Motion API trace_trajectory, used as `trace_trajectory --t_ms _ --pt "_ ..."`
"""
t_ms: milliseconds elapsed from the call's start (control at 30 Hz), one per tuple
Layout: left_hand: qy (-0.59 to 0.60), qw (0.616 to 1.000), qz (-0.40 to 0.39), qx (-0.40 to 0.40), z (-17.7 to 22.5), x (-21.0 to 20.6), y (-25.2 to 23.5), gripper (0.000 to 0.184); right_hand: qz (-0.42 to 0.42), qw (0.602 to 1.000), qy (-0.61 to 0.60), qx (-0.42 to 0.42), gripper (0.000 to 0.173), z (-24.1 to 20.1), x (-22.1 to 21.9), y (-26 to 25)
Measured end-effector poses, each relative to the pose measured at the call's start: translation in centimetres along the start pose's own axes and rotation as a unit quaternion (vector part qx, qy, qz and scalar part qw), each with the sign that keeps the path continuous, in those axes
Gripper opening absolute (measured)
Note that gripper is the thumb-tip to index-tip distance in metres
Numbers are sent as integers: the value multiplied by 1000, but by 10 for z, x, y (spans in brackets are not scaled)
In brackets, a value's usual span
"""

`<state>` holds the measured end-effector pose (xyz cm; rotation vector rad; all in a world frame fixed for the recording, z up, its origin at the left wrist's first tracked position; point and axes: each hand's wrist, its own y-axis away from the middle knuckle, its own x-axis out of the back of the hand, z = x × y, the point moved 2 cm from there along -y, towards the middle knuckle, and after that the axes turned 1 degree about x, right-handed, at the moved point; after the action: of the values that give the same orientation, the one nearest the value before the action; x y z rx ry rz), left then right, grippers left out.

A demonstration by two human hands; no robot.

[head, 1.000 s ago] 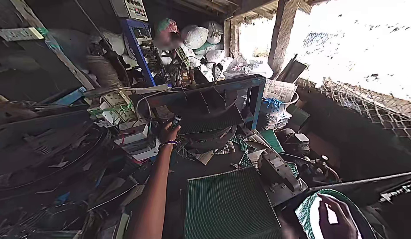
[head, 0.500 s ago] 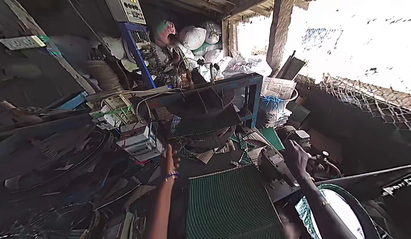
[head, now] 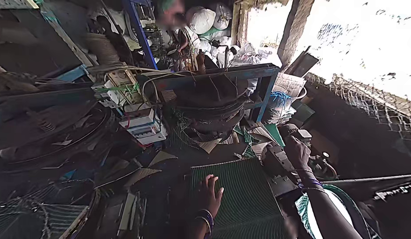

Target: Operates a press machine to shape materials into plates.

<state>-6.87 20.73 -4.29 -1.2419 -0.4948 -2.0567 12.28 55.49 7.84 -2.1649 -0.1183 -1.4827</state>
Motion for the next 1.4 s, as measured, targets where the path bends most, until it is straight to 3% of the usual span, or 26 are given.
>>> trace_trajectory --t_ms 400,500,600,633,700,733,767,833,933,1000,1133,1267,1400 --pt "15 1000 -15 13 0 2 -1 52 -30 999 -27 -17 24 -2 15 5" --pt "11 999 -26 19 -2 3 -1 53 26 995 -77 -65 27 21 38 37" --pt "16 999 -32 27 1 2 -4 53 87 990 -92 -62 28 39 34 44" --pt "12 999 -34 27 0 1 -2 53 55 994 -82 -56 30 26 36 39" --pt "0 999 -30 20 0 2 0 53 -87 993 -43 -74 33 -10 46 21" --pt "0 1000 -24 13 -1 4 -2 53 -125 988 -34 -83 32 -20 46 13" --pt "9 1000 -17 4 -2 6 -5 52 -105 991 -42 -77 31 -17 34 6" --pt "89 995 5 -34 -6 3 -6 50 -72 993 -58 -67 26 5 13 3" --pt "256 964 43 -61 -25 16 2 49 -14 990 -129 -59 25 30 15 25" --pt "289 952 91 -41 -38 35 19 50 52 980 -184 -56 25 49 34 60" --pt "212 963 162 32 -58 47 88 68 111 962 -239 -76 26 79 42 116" --pt "238 954 135 120 -61 46 145 99 126 956 -247 -97 27 72 42 115" --pt "336 917 80 200 -56 41 179 93 105 966 -202 -125 26 68 46 111"
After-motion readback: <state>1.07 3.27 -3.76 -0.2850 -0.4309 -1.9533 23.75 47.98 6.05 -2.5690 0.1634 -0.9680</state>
